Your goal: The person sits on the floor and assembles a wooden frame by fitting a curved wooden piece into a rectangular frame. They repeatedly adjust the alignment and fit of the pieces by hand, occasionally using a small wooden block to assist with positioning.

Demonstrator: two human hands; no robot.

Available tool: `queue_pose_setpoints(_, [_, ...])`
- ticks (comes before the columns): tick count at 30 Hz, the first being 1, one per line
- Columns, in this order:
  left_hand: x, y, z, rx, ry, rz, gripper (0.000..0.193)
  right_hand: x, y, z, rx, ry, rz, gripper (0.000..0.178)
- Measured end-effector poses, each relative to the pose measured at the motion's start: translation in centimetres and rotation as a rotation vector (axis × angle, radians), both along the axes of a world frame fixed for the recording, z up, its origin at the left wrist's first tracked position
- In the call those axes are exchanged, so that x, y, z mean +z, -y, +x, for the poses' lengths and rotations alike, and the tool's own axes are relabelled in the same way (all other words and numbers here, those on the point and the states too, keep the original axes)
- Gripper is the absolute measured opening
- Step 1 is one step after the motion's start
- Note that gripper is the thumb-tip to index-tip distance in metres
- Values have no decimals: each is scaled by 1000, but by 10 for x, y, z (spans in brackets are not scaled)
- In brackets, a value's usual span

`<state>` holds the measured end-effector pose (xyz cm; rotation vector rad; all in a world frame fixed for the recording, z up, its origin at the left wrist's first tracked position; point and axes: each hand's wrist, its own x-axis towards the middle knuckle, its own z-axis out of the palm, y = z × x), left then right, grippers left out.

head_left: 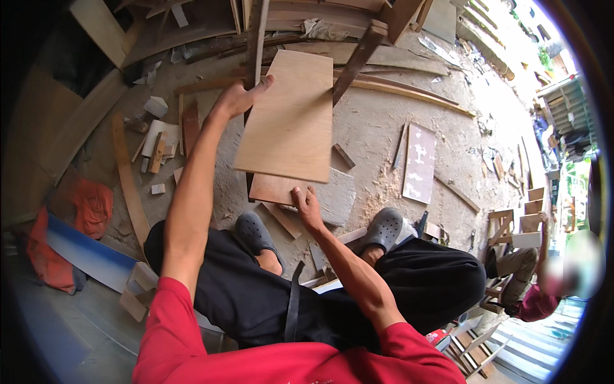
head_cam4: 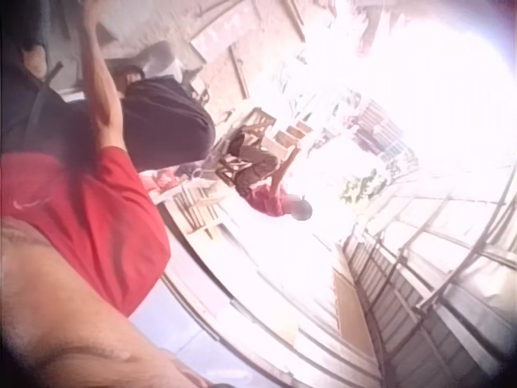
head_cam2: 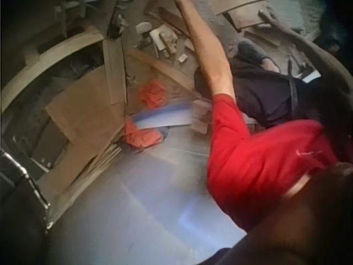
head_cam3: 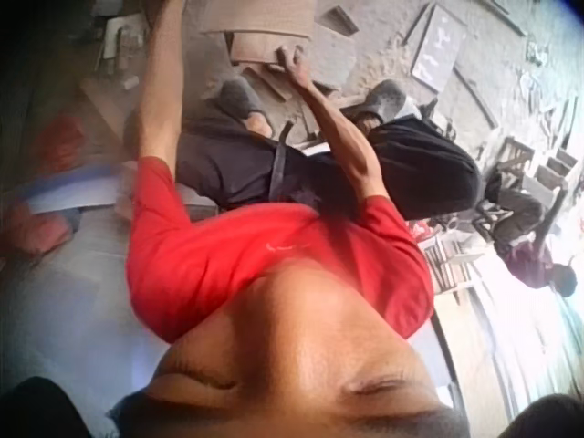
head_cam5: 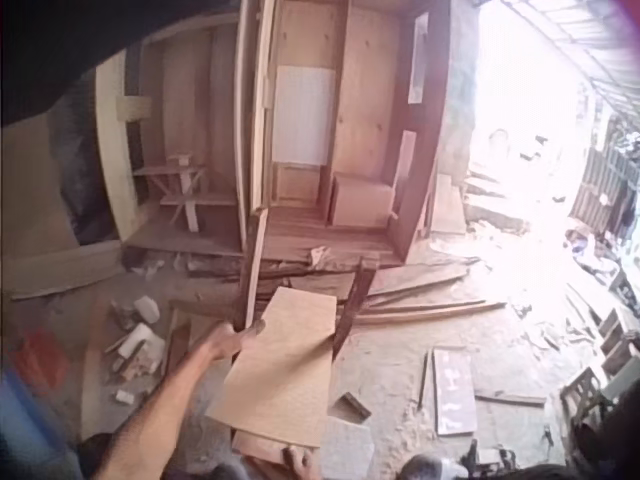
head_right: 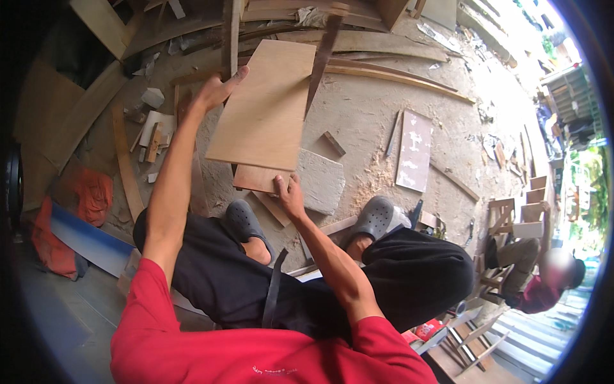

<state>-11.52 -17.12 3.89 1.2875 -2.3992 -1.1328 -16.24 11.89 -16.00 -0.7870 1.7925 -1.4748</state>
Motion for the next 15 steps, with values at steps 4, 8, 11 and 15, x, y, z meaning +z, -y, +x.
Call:
queue_pose_setpoints(4, [23, 7, -24, 207, -45, 348, 87, -6, 23, 18, -98, -112, 10, 39])
queue_pose_setpoints(8, [0, 26, -54, 489, -389, 449, 54, -7, 51, 33, -168, -69, 9, 38])
queue_pose_setpoints(11, [-21, 35, -70, 403, -359, 318, 56, -6, 61, 34, -142, -37, 54, 40])
queue_pose_setpoints(15, [-42, 36, -70, 241, -449, 172, 56, -34, 63, 21, 22, 23, 58, 45])
